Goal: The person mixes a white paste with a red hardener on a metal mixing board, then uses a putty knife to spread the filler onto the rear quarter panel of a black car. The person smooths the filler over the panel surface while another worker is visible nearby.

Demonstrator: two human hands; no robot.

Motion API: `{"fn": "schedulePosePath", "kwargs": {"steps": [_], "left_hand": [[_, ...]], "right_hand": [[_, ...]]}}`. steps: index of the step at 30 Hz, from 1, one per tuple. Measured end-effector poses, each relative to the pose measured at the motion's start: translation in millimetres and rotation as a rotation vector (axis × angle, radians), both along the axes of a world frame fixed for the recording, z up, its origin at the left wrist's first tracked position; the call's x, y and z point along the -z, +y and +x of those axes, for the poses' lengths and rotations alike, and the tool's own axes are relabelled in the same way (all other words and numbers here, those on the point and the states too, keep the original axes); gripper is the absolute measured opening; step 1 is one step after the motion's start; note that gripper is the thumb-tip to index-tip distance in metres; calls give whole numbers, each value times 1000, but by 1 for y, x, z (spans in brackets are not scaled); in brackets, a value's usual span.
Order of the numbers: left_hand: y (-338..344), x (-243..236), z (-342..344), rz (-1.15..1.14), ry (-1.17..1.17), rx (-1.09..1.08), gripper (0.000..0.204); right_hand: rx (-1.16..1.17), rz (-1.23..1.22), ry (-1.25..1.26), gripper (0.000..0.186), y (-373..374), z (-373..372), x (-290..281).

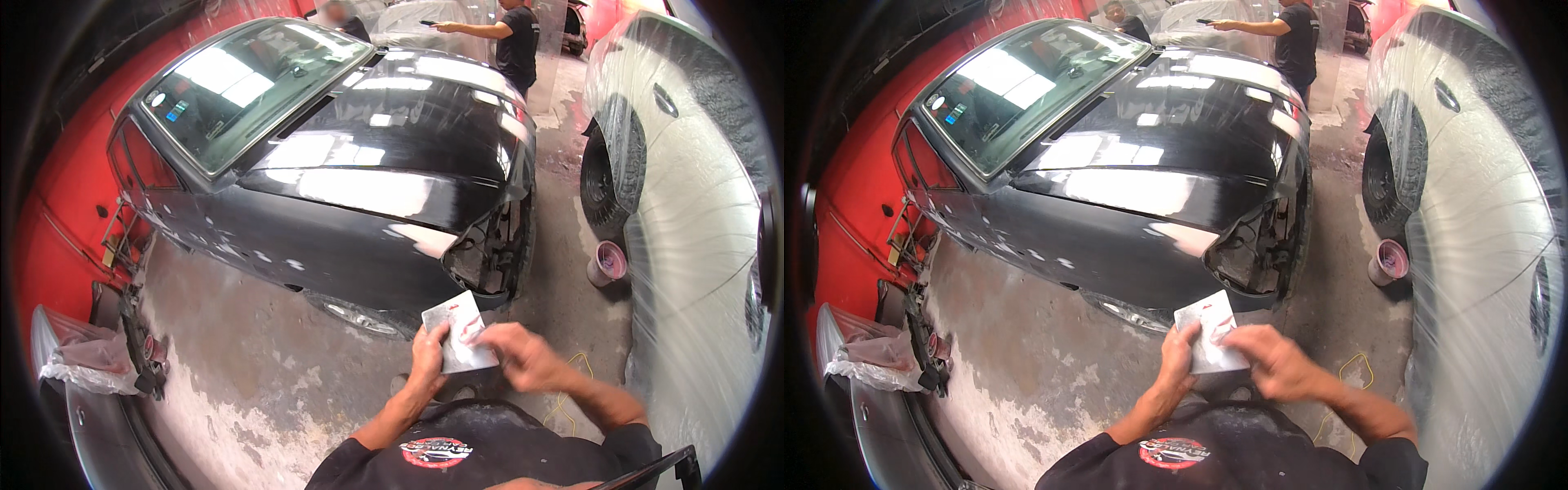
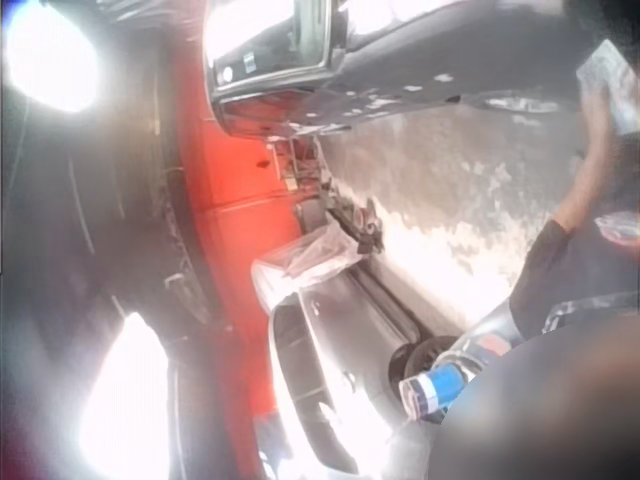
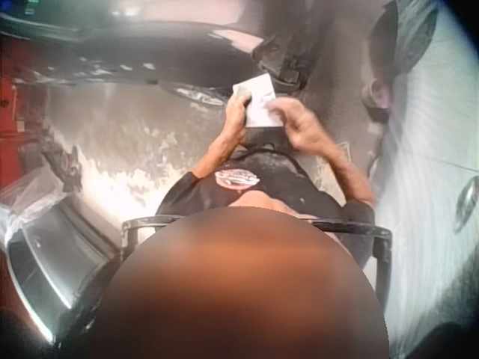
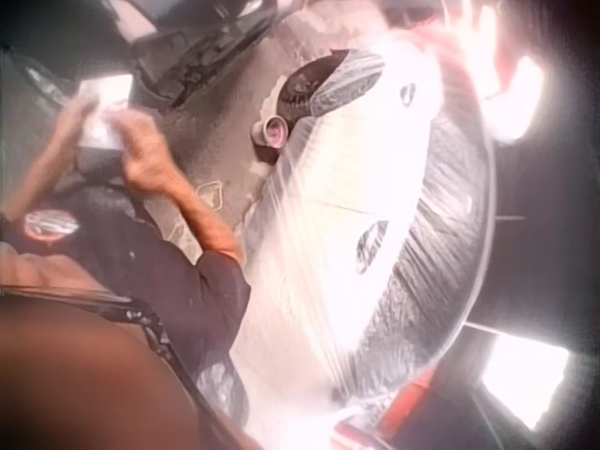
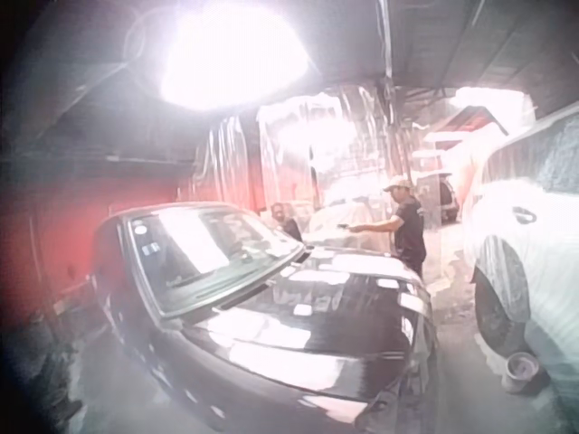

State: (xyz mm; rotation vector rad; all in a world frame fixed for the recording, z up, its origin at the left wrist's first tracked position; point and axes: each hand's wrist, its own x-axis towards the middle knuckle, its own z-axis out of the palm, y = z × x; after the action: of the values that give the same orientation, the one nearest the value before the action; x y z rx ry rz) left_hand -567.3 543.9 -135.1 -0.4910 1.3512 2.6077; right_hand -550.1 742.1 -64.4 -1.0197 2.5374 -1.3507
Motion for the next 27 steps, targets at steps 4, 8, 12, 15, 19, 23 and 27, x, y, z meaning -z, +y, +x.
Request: {"fn": "schedulePosePath", "kwargs": {"steps": [4,8,12,15,19,23,27], "left_hand": [[-8,-5,-9,129,-16,11,32],[-17,-10,-12,182,-6,26,30],[-14,-14,-4,-137,314,103,31],[0,-19,0,-439,423,216,37],[5,-26,-2,-647,496,128,33],[3,-26,-7,-603,450,5,31],[-14,-23,-23,-103,458,-285,29]], "right_hand": [[18,270,578,66,3,15,43],[131,374,544,61,37,-1,60],[315,107,403,57,44,-12,45],[246,170,428,58,22,-11,40],[155,119,431,60,-7,2,51],[107,169,475,59,-7,9,66],[82,159,337,57,13,4,55]]}}
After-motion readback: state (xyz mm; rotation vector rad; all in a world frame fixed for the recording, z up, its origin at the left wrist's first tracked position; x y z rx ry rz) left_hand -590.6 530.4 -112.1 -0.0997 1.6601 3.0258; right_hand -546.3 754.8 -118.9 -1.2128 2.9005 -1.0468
